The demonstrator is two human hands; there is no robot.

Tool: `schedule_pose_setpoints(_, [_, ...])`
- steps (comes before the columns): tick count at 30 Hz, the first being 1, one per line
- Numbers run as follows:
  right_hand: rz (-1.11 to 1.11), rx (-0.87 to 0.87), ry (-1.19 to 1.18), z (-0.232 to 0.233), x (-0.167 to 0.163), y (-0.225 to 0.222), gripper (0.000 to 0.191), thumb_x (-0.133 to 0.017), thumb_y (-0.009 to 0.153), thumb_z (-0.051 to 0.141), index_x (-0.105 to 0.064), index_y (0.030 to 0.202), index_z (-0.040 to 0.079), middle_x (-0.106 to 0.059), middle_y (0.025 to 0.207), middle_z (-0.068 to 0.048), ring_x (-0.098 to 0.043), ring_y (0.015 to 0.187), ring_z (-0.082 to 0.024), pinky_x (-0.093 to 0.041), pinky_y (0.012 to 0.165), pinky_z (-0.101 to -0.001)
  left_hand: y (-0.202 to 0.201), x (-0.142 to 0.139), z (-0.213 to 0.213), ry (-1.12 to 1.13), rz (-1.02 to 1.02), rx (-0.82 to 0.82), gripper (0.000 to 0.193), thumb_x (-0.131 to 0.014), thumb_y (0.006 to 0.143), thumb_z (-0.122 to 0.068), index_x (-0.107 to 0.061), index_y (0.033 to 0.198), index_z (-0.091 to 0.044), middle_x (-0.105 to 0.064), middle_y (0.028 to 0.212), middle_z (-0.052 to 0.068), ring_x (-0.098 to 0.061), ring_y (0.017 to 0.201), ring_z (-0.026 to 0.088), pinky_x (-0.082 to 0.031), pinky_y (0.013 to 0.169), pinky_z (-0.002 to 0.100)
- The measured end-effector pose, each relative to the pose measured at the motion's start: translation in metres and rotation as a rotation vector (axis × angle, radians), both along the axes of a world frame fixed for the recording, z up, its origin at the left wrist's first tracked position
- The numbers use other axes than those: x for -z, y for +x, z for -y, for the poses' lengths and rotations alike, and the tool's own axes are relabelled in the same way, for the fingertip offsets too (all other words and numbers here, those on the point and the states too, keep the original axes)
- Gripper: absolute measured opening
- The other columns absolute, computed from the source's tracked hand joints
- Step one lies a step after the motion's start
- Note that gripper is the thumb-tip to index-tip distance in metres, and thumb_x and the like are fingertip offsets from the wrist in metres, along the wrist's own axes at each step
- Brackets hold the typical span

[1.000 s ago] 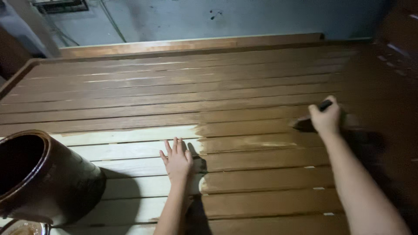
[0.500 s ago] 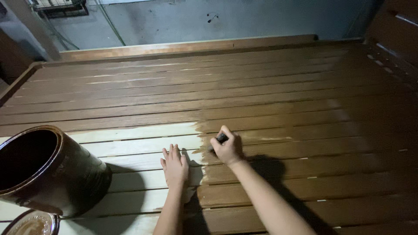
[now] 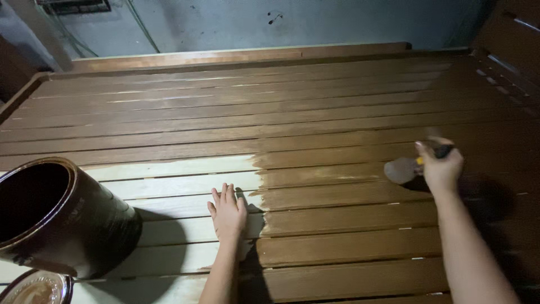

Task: The person applies brown wood stain with a brush to the slatted top of a wooden bench, brushing along the planks to coat the bare wood. They then move to the lower slatted shelf and continue brushing stain onto it, dipping the brush into the stain can.

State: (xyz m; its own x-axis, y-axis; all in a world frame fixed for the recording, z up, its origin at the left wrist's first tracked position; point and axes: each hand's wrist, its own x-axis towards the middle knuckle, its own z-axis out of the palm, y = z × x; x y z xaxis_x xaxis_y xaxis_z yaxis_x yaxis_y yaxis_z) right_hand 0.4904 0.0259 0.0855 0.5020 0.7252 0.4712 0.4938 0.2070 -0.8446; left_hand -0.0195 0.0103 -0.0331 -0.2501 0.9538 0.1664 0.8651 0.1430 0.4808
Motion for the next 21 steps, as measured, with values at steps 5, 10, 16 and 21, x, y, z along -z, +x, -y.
schedule_pose_setpoints(5, [0.29, 0.011, -0.588, -0.014, -0.019, -0.14, 0.03, -0.076, 0.092, 0.035, -0.07, 0.101, 0.008, -0.074, 0.085, -0.011, -0.071, 0.077, -0.021, -0.058, 0.073, -0.042, 0.0, 0.004, 0.001, 0.015, 0.003, 0.006, 0.059, -0.042, 0.097, -0.035, -0.042, 0.153, -0.017, -0.032, 0.165, 0.002, -0.014, 0.157, 0.032, -0.01, 0.125, 0.055])
schedule_pose_setpoints(10, [0.579, -0.234, -0.303, -0.04, 0.018, -0.292, 0.021, -0.074, 0.09, 0.024, -0.067, 0.079, 0.008, -0.066, 0.075, -0.009, -0.065, 0.065, -0.021, -0.055, 0.062, -0.0387, -0.002, 0.01, 0.0, 0.051, 0.023, 0.02, 0.06, -0.045, 0.095, -0.034, -0.043, 0.152, -0.017, -0.033, 0.164, 0.003, -0.015, 0.156, 0.032, -0.011, 0.123, 0.055])
schedule_pose_setpoints(16, [-0.046, -0.301, -0.264, -0.078, 0.036, -0.246, 0.011, -0.073, 0.086, 0.007, -0.063, 0.081, 0.007, -0.066, 0.073, -0.008, -0.062, 0.06, -0.019, -0.052, 0.053, -0.0347, -0.003, 0.014, 0.0, 0.058, 0.012, 0.019, 0.059, -0.043, 0.096, -0.033, -0.044, 0.152, -0.016, -0.033, 0.165, 0.003, -0.015, 0.156, 0.032, -0.011, 0.124, 0.054])
schedule_pose_setpoints(21, [-0.292, 0.083, -0.284, -0.05, 0.055, -0.056, 0.032, -0.071, 0.09, 0.001, -0.052, 0.116, 0.004, -0.062, 0.093, -0.012, -0.061, 0.064, -0.016, -0.05, 0.048, -0.0275, -0.002, 0.01, 0.002, 0.017, -0.001, 0.015, 0.059, -0.042, 0.096, -0.034, -0.043, 0.152, -0.018, -0.032, 0.165, 0.001, -0.014, 0.156, 0.032, -0.01, 0.124, 0.054])
